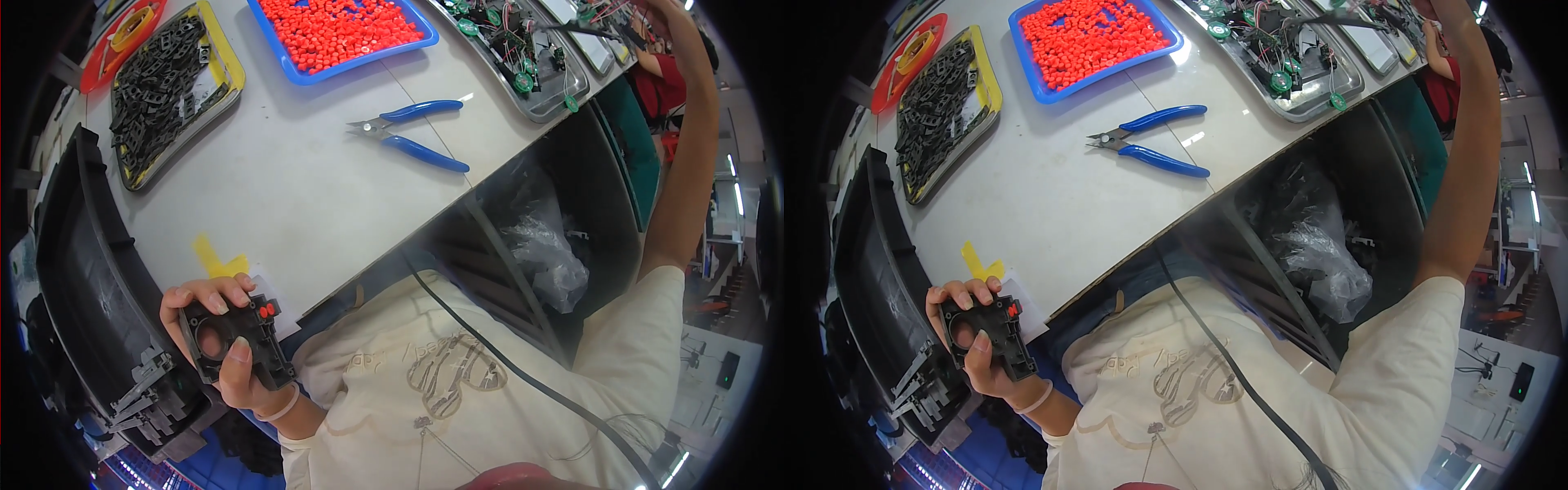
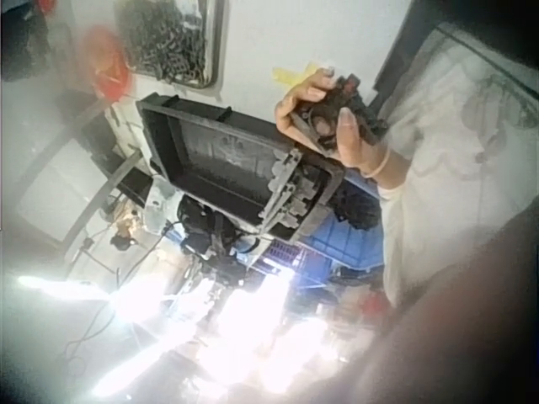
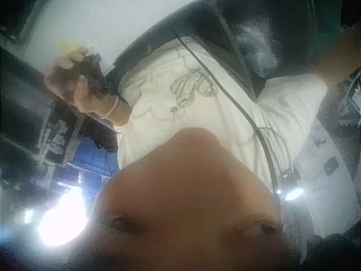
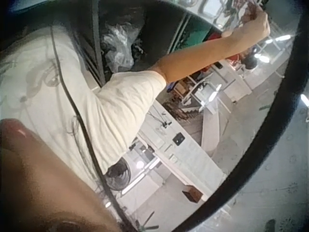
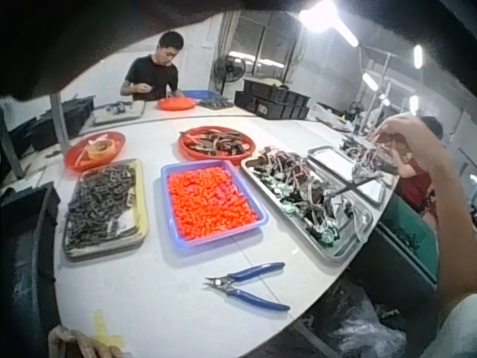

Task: Assembling internal components, including a speaker and switches, into a plastic electronic housing.

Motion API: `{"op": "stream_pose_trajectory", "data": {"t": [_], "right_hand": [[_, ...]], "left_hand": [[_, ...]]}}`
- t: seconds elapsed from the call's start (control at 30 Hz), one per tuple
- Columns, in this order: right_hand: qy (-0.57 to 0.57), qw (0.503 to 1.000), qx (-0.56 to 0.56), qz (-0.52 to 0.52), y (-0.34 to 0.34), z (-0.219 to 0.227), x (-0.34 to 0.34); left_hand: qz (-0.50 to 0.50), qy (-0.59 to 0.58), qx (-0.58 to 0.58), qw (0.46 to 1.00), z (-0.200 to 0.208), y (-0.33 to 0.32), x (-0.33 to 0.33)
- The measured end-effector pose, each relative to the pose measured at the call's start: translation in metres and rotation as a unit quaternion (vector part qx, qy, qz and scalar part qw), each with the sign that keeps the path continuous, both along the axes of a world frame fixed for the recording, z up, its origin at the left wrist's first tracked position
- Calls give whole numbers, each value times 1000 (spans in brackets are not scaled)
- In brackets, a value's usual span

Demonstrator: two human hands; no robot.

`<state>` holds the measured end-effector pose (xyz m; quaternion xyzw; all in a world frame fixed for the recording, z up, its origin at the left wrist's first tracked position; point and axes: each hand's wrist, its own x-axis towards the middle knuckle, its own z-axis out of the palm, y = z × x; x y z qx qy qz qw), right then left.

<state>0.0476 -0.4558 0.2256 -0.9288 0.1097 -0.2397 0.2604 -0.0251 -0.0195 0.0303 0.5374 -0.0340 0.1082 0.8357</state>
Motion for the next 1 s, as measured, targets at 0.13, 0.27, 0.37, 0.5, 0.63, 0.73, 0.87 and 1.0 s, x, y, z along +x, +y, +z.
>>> {"op": "stream_pose_trajectory", "data": {"t": [0.13, 0.27, 0.37, 0.5, 0.63, 0.73, 0.87, 1.0], "right_hand": [[89, 961, 255, 66, 40, -9, 0], [219, 796, 522, 216, 106, -36, 3], [272, 854, 404, 183, 144, -57, 8], [282, 849, 346, 284, 143, -132, 18], [304, 823, 364, 313, 138, -155, 18], [267, 852, 355, 277, 139, -160, 10], [233, 898, 217, 304, 121, -165, 5], [98, 927, 76, 353, 116, -175, 1]], "left_hand": [[-9, 0, -17, 1000, 2, 0, -2], [-3, 9, -36, 999, 6, 0, -6], [-7, 1, -33, 999, 5, 3, -6], [25, -1, -41, 999, 2, 8, -11], [1, 0, -50, 999, -4, 9, -11], [-28, -10, -67, 997, -5, 6, -9], [-56, -22, -76, 995, -8, 5, -6], [-56, -18, -77, 995, -10, 4, -4]]}}
